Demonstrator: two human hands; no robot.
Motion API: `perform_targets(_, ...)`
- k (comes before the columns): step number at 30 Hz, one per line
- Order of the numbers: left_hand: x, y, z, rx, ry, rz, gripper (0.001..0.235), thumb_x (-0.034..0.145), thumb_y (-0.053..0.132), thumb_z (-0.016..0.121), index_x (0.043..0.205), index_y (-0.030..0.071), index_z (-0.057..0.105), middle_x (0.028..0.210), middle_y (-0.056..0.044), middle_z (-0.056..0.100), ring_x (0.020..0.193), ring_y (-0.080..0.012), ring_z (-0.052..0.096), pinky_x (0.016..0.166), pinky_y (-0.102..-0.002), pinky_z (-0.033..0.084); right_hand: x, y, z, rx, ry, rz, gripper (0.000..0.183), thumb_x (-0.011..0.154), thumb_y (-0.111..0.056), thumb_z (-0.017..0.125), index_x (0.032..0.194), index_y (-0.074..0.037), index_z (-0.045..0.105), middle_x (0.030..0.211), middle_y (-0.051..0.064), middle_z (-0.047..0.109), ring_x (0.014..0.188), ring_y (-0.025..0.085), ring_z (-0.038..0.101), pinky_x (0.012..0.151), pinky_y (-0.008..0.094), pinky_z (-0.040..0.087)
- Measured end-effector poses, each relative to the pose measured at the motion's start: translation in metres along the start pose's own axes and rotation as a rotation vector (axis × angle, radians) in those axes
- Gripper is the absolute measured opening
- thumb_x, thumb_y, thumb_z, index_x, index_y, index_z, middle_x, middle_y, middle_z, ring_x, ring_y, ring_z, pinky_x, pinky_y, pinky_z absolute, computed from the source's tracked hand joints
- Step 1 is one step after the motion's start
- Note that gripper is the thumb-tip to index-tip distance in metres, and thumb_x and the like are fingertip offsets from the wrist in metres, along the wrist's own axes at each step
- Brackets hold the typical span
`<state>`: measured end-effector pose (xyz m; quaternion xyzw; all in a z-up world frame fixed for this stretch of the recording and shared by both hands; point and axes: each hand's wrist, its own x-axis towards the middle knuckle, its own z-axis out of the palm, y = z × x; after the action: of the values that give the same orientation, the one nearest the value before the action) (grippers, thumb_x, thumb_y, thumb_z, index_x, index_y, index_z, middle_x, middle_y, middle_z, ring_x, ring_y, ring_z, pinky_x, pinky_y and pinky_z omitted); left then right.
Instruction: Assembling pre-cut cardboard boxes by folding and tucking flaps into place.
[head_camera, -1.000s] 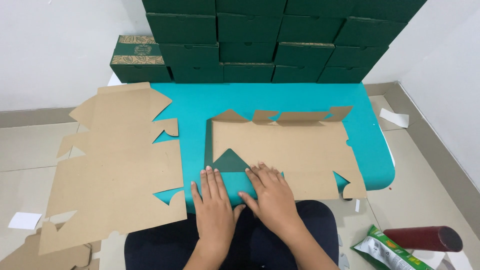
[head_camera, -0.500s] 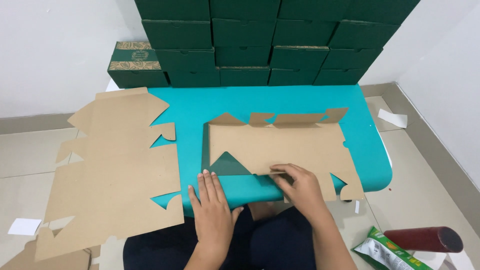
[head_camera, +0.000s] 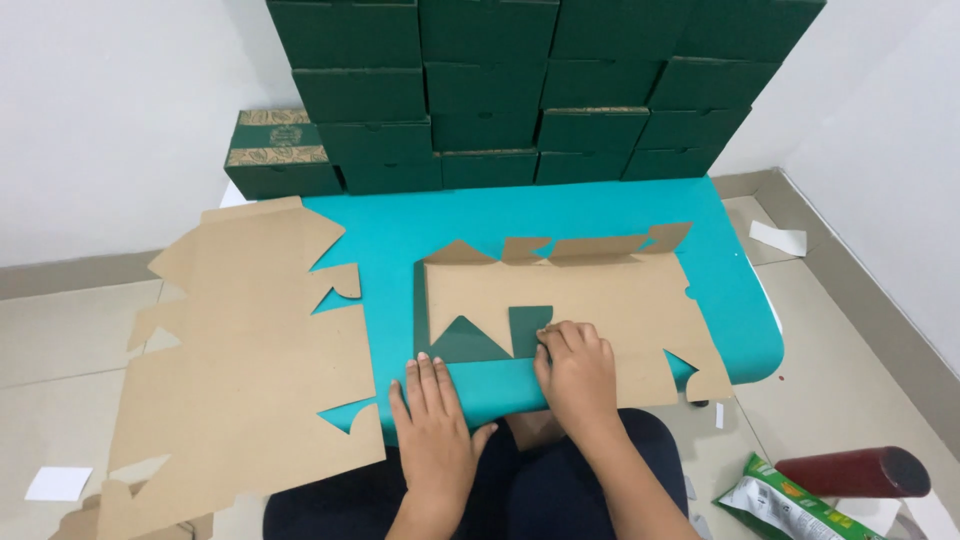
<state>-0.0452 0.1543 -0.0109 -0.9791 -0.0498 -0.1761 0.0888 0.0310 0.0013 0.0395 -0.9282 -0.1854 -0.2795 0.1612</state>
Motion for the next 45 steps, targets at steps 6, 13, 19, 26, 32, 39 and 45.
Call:
perform_targets(6,0.000,-0.008,0.004,-0.064,-0.018,0.091,0.121,0.057,0.072,0.069,0.132,-0.016,0.033,0.140,-0.038,0.031,0.137,-0.0526,0.017,0.112,-0.064,0.008,-0.002,-0.021,0.021,-0.336,-0.132,0.020,0.033,0.082,-0.033,0.060,0.083,-0.001,0.068,0.086,0.012,0.063,0.075,0.025,0.057,0.052,0.033,0.049)
perform_targets(13,0.000,-0.015,0.003,-0.058,-0.061,0.136,0.117,0.059,0.069,0.069,0.134,-0.014,0.035,0.142,-0.037,0.031,0.137,-0.0546,0.016,0.109,-0.067,0.009,0.005,-0.035,0.027,-0.431,-0.218,0.112,0.034,0.084,-0.034,0.059,0.072,-0.004,0.068,0.076,0.011,0.064,0.060,0.023,0.061,0.049,0.032,0.049)
perform_targets(19,-0.002,-0.024,0.005,-0.096,-0.020,0.178,0.114,0.060,0.064,0.068,0.137,-0.011,0.031,0.143,-0.036,0.029,0.137,-0.0532,0.017,0.109,-0.066,0.009,0.007,-0.035,0.033,-0.393,-0.262,0.235,0.036,0.087,-0.034,0.056,0.070,-0.004,0.067,0.073,0.012,0.066,0.061,0.029,0.064,0.055,0.036,0.052)
perform_targets(26,-0.004,-0.029,0.001,-0.057,-0.013,0.207,0.109,0.064,0.064,0.065,0.138,-0.010,0.032,0.142,-0.033,0.032,0.136,-0.0508,0.021,0.109,-0.065,0.012,-0.001,-0.038,0.026,-0.373,-0.247,0.278,0.033,0.089,-0.032,0.053,0.082,-0.003,0.069,0.087,0.010,0.069,0.071,0.030,0.066,0.060,0.038,0.052)
perform_targets(32,-0.002,-0.031,-0.015,-0.092,-0.140,0.214,0.104,0.069,0.060,0.066,0.142,-0.003,0.027,0.145,-0.030,0.028,0.138,-0.0495,0.017,0.110,-0.065,0.010,0.003,-0.043,0.010,-0.310,-0.368,0.321,0.040,0.093,-0.034,0.044,0.103,-0.004,0.069,0.110,0.011,0.068,0.095,0.028,0.066,0.077,0.040,0.051)
perform_targets(39,0.000,-0.034,-0.028,-0.083,-0.302,0.223,0.096,0.078,0.056,0.064,0.145,-0.001,0.023,0.146,-0.029,0.025,0.139,-0.0487,0.014,0.110,-0.067,0.007,0.022,-0.055,0.007,-0.292,-0.638,0.459,0.052,0.098,-0.037,0.036,0.106,0.002,0.069,0.104,0.020,0.069,0.099,0.035,0.067,0.081,0.049,0.053)
perform_targets(45,0.002,-0.035,-0.038,-0.102,-0.361,0.209,0.095,0.081,0.055,0.063,0.145,-0.001,0.021,0.147,-0.029,0.023,0.139,-0.0484,0.012,0.110,-0.067,0.006,0.058,-0.035,0.021,-0.342,-0.779,0.388,0.044,0.093,-0.029,0.038,0.101,-0.002,0.072,0.105,0.017,0.070,0.104,0.035,0.065,0.083,0.050,0.052)
